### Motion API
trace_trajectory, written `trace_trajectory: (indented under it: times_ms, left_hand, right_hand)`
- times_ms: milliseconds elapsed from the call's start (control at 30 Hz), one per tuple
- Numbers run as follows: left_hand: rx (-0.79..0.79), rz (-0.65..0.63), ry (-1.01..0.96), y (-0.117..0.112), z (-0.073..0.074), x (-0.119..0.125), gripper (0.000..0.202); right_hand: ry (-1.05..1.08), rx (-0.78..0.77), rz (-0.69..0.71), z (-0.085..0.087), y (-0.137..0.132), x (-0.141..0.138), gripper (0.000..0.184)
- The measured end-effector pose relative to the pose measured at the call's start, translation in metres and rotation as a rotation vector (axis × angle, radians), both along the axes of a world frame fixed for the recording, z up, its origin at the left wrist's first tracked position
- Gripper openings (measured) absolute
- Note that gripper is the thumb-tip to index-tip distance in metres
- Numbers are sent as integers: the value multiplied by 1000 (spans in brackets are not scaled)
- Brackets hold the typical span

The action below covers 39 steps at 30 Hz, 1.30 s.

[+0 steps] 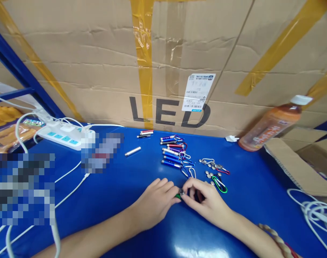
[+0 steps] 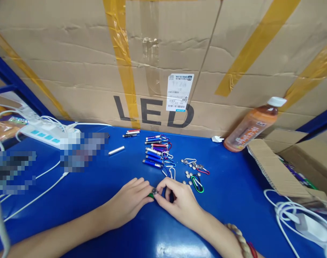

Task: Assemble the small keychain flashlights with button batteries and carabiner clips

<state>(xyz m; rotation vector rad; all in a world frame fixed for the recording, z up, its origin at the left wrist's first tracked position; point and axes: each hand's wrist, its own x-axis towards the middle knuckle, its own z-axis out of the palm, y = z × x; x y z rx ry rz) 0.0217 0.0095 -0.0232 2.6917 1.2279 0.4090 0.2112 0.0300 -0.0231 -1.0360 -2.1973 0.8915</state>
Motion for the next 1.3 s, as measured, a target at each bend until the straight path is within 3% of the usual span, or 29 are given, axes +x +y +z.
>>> trace_trajectory:
  times_ms: [200,400,633,1300]
  left_hand:
    - [-80,-21,-73,0,6,0,21]
    - [-38,-52,-97,0,5,0,27]
    - [39,-66,-80,1,3,1,29]
    - [14,-98,-102,1,6,-2,28]
  right_hand:
    - [23,-68,27,4,0,4,8]
    - [13,-118,124,11,2,8,6]
    - [2,-156,95,11,3,6,8]
    - [144,-144,102,3,8,5,31]
